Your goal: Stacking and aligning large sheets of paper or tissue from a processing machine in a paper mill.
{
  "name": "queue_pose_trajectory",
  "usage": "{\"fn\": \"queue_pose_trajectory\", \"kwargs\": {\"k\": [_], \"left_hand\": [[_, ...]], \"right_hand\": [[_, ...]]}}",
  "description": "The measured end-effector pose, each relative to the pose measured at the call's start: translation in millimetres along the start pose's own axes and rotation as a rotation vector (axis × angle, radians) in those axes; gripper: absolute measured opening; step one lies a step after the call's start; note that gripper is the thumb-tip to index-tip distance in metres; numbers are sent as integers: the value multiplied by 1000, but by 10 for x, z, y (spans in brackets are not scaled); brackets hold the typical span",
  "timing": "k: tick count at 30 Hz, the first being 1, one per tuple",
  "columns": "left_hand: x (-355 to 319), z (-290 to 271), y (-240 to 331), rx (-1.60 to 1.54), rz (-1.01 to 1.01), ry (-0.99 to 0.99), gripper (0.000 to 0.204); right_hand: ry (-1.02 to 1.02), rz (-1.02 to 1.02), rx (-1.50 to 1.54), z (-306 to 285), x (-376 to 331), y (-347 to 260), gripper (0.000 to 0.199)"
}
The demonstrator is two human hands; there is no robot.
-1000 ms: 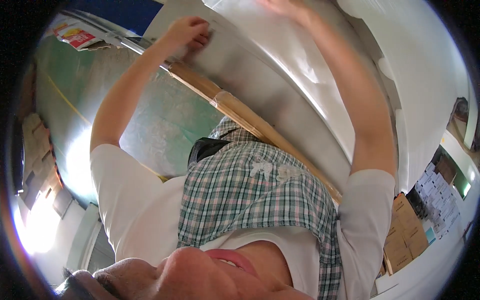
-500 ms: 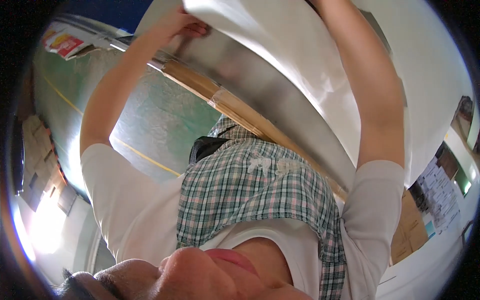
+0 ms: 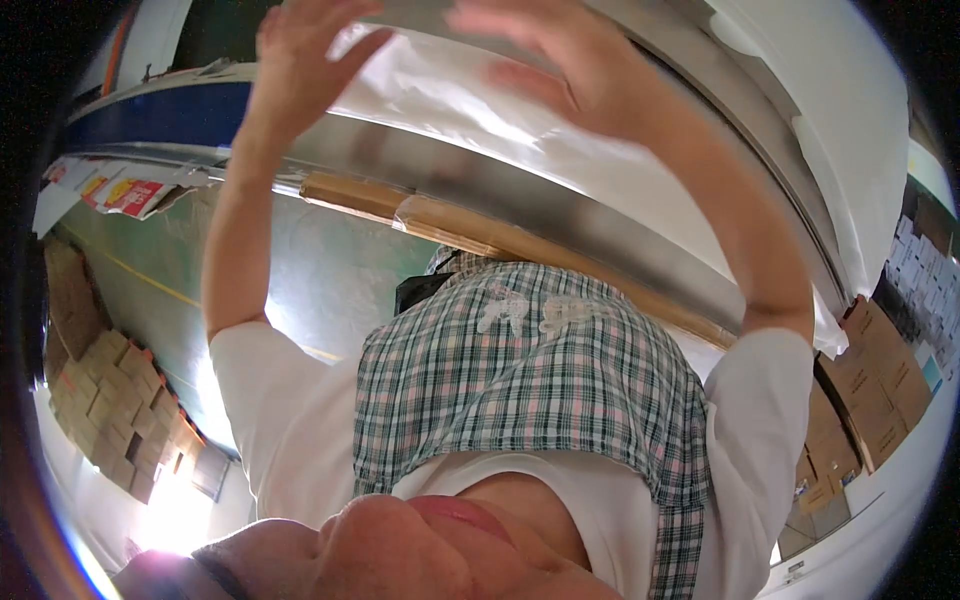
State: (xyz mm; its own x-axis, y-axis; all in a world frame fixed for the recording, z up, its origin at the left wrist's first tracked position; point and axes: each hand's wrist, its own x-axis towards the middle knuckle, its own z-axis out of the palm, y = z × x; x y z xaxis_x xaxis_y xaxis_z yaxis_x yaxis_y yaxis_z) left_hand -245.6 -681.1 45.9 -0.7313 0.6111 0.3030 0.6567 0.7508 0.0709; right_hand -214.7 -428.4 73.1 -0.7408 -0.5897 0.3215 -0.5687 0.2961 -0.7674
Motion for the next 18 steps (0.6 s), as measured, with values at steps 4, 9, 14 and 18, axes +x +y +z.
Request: {"fn": "queue_pose_trajectory", "kwargs": {"k": [4,9,14,18], "left_hand": [[43,519,-12,130,-117,-353,35],[135,573,120,103,-102,-494,30],[-644,781,-458,329,86,-590,27],[-1319,612,-1706,418,156,-335,27]], "right_hand": [[-118,171,-346,-21,-961,-225,35],[101,318,-435,188,-1749,-168,37],[233,350,-360,346,-1985,-365,37],[328,473,-351,170,-2563,-536,33]]}}
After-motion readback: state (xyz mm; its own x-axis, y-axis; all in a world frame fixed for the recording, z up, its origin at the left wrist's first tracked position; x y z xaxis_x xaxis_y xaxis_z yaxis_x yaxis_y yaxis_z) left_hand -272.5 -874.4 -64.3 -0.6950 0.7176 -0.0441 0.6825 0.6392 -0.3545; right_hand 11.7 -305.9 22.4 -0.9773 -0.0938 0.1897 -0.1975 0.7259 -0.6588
